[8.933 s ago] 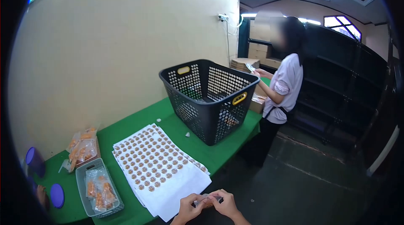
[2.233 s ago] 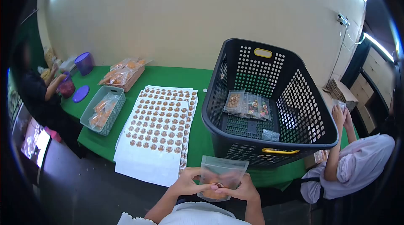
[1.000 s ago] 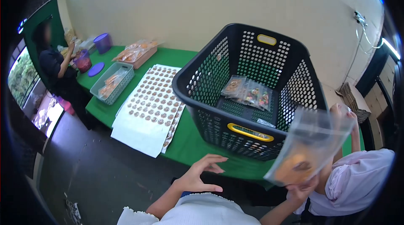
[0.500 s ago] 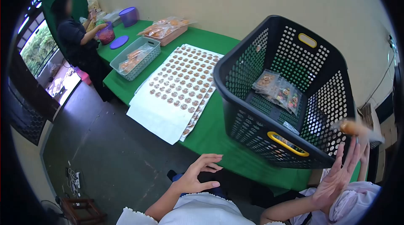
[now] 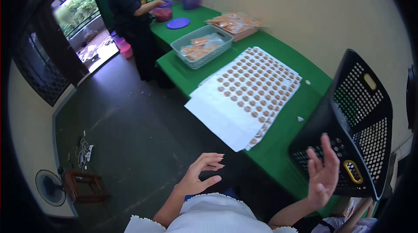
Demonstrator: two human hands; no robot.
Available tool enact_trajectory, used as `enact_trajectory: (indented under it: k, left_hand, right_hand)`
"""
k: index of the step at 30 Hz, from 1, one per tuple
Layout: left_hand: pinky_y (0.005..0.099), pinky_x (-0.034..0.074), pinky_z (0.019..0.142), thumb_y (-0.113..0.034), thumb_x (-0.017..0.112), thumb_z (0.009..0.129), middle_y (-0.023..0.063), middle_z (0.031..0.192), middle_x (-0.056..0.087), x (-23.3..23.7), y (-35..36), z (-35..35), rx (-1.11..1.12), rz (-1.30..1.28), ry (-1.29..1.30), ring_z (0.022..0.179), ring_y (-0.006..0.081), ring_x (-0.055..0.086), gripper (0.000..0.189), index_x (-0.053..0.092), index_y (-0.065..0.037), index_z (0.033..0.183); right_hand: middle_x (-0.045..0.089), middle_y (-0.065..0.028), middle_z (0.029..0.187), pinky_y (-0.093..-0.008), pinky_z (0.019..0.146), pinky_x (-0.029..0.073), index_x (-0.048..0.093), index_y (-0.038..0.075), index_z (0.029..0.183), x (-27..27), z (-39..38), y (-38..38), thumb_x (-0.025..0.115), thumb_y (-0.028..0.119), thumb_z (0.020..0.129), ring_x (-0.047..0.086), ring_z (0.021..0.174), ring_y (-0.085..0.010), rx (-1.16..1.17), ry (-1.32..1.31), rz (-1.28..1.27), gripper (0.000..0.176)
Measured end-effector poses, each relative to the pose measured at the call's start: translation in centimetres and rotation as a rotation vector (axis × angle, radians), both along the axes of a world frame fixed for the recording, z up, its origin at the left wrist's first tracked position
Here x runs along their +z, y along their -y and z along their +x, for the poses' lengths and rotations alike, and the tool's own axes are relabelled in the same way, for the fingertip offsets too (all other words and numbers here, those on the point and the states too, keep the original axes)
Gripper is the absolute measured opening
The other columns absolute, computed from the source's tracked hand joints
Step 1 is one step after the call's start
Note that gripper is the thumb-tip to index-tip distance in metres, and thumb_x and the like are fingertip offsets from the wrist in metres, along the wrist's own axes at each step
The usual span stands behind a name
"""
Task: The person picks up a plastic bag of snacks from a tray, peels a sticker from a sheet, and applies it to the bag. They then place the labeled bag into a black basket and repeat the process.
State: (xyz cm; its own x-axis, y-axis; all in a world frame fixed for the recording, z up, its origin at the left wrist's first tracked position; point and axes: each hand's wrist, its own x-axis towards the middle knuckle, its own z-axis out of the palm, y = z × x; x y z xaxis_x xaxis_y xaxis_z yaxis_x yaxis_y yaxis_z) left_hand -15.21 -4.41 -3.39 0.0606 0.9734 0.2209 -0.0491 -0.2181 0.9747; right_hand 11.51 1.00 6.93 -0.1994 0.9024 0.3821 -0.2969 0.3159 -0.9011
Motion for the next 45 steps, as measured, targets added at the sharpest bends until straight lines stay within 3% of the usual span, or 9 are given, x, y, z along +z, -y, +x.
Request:
enact_trajectory:
  k: [6, 14, 23, 29, 35, 36, 37, 38, 45]
  left_hand:
    - [0.0298, 0.045, 0.078, -0.005, 0.058, 0.074, 0.0122, 0.108, 0.047, -0.2, 2.7, -9.9, 0.262, 0.017, -0.051, 0.090, 0.0206, 0.055, 0.032, 0.049, 0.000, 0.104]
    - [0.0307, 0.045, 0.079, -0.005, 0.056, 0.075, 0.0126, 0.093, 0.055, -0.1, 5.4, -19.1, 0.447, -0.054, -0.162, 0.087, 0.0206, 0.056, 0.022, 0.053, 0.002, 0.095]
    - [0.0292, 0.044, 0.077, -0.004, 0.055, 0.076, 0.0109, 0.089, 0.057, -4.6, 3.0, -24.8, 0.671, -0.228, 0.136, 0.083, 0.0185, 0.057, 0.019, 0.053, 0.002, 0.094]
    - [0.0285, 0.045, 0.075, -0.004, 0.055, 0.075, 0.0113, 0.088, 0.058, -2.5, -4.0, -29.9, 0.620, -0.192, -0.240, 0.082, 0.0182, 0.058, 0.018, 0.053, 0.002, 0.093]
    - [0.0282, 0.044, 0.074, -0.004, 0.055, 0.075, 0.0109, 0.085, 0.058, -1.0, -11.1, -34.5, 0.767, -0.217, -0.192, 0.080, 0.0184, 0.058, 0.017, 0.054, 0.003, 0.090]
    - [0.0281, 0.044, 0.074, -0.007, 0.054, 0.076, 0.0103, 0.084, 0.057, -1.1, -12.4, -35.4, 0.781, -0.236, -0.209, 0.078, 0.0171, 0.057, 0.017, 0.053, 0.003, 0.090]
    - [0.0299, 0.044, 0.074, -0.028, 0.049, 0.082, 0.0128, 0.095, 0.055, -0.3, -13.6, -36.0, 0.703, -0.258, -0.276, 0.083, 0.0195, 0.056, 0.035, 0.049, 0.001, 0.101]
    - [0.0296, 0.044, 0.070, -0.013, 0.056, 0.079, 0.0093, 0.084, 0.058, 0.4, -15.0, -35.9, 0.775, -0.251, -0.159, 0.078, 0.0189, 0.055, 0.016, 0.054, -0.001, 0.090]
    - [0.0274, 0.043, 0.077, -0.015, 0.053, 0.082, 0.0098, 0.090, 0.058, -1.2, -23.6, -37.7, 0.498, -0.251, -0.139, 0.085, 0.0160, 0.055, 0.022, 0.052, 0.000, 0.099]
  right_hand:
    - [0.031, -0.0195, 0.127, -0.0350, 0.093, 0.032, 0.036, -0.004, 0.117, -4.2, -13.0, -3.0, 0.058, 0.004, 0.069, 0.041, 0.112, -0.0278, 0.483, 0.079, -0.192, 0.054]
    - [0.041, -0.0105, 0.119, -0.0344, 0.092, 0.032, 0.042, 0.001, 0.115, -9.2, -24.9, -5.1, 0.055, 0.009, 0.077, 0.038, 0.113, -0.0203, 0.708, 0.380, -0.208, 0.041]
    - [0.045, -0.0082, 0.114, -0.0346, 0.089, 0.033, 0.046, 0.007, 0.111, -11.5, -32.6, -12.2, 0.057, 0.025, 0.077, 0.039, 0.107, -0.0231, 0.590, 0.717, -0.003, 0.039]
    - [0.049, -0.0142, 0.107, -0.0351, 0.090, 0.031, 0.050, 0.003, 0.102, -14.8, -37.8, -22.8, 0.060, 0.022, 0.074, 0.041, 0.103, -0.0282, 0.254, 0.814, 0.024, 0.036]
    - [0.033, -0.0245, 0.124, -0.0452, 0.098, 0.016, 0.061, -0.002, 0.086, -17.1, -44.0, -34.3, 0.050, 0.031, 0.078, 0.019, 0.119, -0.0410, -0.152, 1.118, 0.163, 0.036]
    - [0.027, -0.0265, 0.127, -0.0456, 0.099, 0.008, 0.060, -0.002, 0.091, -17.3, -44.6, -35.9, 0.043, 0.036, 0.081, 0.011, 0.122, -0.0413, -0.122, 1.114, 0.189, 0.044]
    - [0.024, -0.0268, 0.129, -0.0463, 0.099, 0.005, 0.060, -0.003, 0.093, -17.8, -45.3, -37.0, 0.038, 0.039, 0.082, 0.008, 0.123, -0.0406, -0.118, 1.162, 0.191, 0.049]
    - [0.021, -0.0271, 0.130, -0.0469, 0.099, 0.001, 0.059, -0.004, 0.095, -18.3, -45.9, -37.9, 0.034, 0.042, 0.083, 0.004, 0.124, -0.0399, -0.109, 1.215, 0.185, 0.053]
    - [0.016, -0.0255, 0.132, -0.0490, 0.099, -0.001, 0.044, -0.006, 0.113, -20.4, -46.7, -38.6, 0.029, 0.046, 0.083, 0.002, 0.126, -0.0365, -0.047, 1.466, 0.063, 0.062]
